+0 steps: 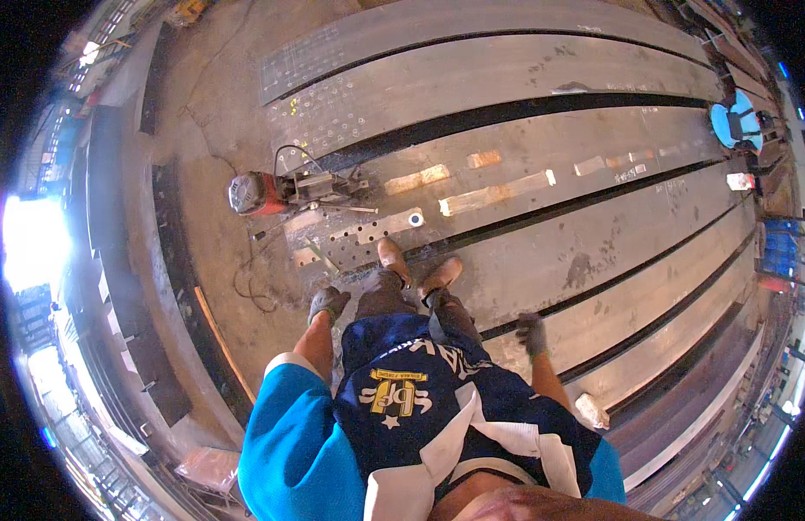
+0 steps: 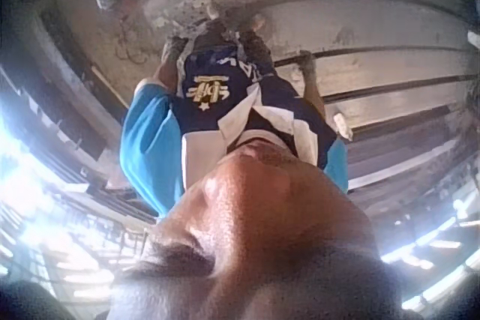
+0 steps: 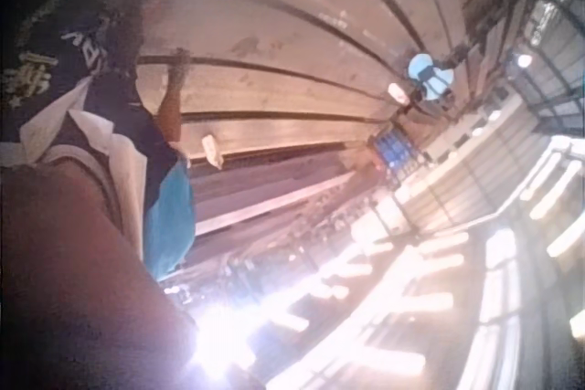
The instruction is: The person sits on the floor and operates a drill press to drill holes into a metal plate. They apply liquid from a bottle to the drilling area, adjust the plate, and clear metal shavings with a brush.
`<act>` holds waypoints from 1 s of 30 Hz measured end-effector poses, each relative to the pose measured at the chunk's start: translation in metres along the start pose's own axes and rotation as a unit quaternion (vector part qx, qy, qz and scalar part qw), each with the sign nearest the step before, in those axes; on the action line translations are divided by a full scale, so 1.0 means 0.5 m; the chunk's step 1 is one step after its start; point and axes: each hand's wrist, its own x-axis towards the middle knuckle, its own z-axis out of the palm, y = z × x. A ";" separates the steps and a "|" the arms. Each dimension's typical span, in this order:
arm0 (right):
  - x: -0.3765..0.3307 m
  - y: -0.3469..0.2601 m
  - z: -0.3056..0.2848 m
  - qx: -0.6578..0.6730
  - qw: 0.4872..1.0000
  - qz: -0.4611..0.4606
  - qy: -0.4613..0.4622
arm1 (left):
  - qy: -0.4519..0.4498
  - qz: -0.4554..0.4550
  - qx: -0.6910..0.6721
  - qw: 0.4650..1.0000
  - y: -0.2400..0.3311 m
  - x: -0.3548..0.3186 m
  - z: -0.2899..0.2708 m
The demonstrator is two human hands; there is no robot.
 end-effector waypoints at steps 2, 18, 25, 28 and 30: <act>0.050 -0.096 -0.019 0.050 0.996 -0.070 0.015 | -0.012 -0.002 -0.022 1.000 0.013 0.008 -0.001; 0.075 -0.478 0.198 -0.216 0.972 0.017 -0.091 | 0.026 -0.141 -0.260 0.955 -0.141 -0.047 0.128; 0.186 -0.591 0.236 -0.349 0.914 -0.160 -0.133 | 0.090 -0.142 -0.393 0.904 -0.123 0.007 0.127; 0.203 -0.713 0.283 -0.297 0.937 -0.074 -0.168 | 0.139 -0.159 -0.466 0.859 -0.094 0.011 0.152; 0.263 -0.713 0.240 -0.272 0.950 -0.045 -0.145 | 0.141 -0.170 -0.462 0.859 -0.037 0.026 0.140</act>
